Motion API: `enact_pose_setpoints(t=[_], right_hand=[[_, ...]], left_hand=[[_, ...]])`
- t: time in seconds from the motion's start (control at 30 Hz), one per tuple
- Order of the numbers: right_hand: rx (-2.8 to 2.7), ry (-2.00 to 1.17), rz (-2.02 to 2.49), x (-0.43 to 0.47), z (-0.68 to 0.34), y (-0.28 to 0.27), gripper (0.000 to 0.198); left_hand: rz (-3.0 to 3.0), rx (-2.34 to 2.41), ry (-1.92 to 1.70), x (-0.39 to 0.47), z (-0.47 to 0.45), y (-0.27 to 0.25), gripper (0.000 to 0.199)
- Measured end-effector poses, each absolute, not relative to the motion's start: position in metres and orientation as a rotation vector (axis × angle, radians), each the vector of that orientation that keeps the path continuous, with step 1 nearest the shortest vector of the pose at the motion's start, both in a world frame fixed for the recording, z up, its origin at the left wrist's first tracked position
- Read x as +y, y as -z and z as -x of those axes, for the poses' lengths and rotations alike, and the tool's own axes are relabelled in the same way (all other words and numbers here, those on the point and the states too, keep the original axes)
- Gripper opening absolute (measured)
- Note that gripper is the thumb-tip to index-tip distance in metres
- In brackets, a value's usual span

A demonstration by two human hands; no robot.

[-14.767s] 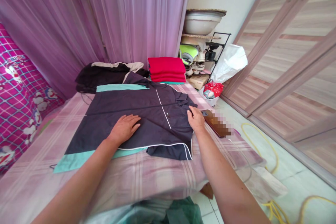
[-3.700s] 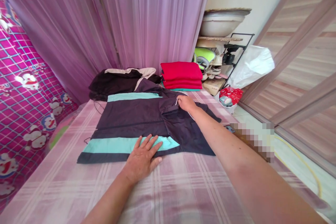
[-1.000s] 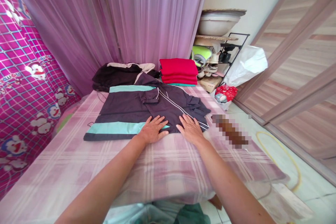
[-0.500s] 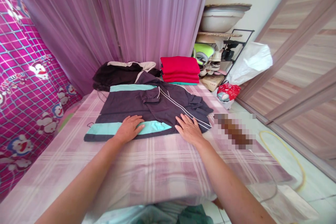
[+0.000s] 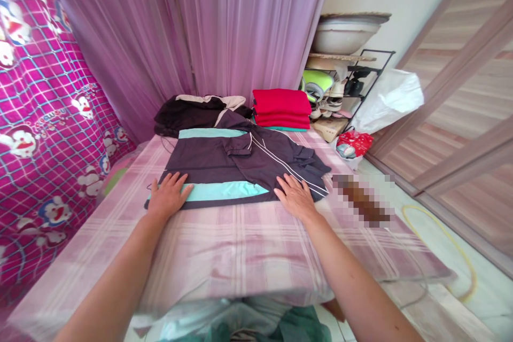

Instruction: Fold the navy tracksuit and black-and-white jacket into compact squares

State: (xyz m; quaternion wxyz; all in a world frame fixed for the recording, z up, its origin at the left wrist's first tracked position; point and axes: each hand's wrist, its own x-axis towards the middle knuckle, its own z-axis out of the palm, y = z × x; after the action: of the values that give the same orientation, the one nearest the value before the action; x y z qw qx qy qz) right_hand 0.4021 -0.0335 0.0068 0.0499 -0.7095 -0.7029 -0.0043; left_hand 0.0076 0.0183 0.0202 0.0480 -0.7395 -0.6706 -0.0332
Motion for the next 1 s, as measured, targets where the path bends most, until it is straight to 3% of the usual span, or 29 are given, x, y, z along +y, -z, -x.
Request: enact_pose_setpoints(t=[0.53, 0.73, 1.0], right_hand=[[-2.081, 0.017, 2.231, -0.037, -0.396, -0.009, 0.055], [-2.149, 0.042, 2.095, -0.035, -0.415, -0.018, 0.05], [-2.118, 0.112, 1.957, -0.033, -0.448, -0.007, 0.042]], left_hand=[[2.239, -2.001, 0.053, 0.019, 0.002, -0.016, 0.057], [2.328, -2.036, -0.04, 0.039, -0.001, -0.046, 0.055], [2.481, -1.635, 0.22, 0.093, -0.106, -0.084, 0.046]])
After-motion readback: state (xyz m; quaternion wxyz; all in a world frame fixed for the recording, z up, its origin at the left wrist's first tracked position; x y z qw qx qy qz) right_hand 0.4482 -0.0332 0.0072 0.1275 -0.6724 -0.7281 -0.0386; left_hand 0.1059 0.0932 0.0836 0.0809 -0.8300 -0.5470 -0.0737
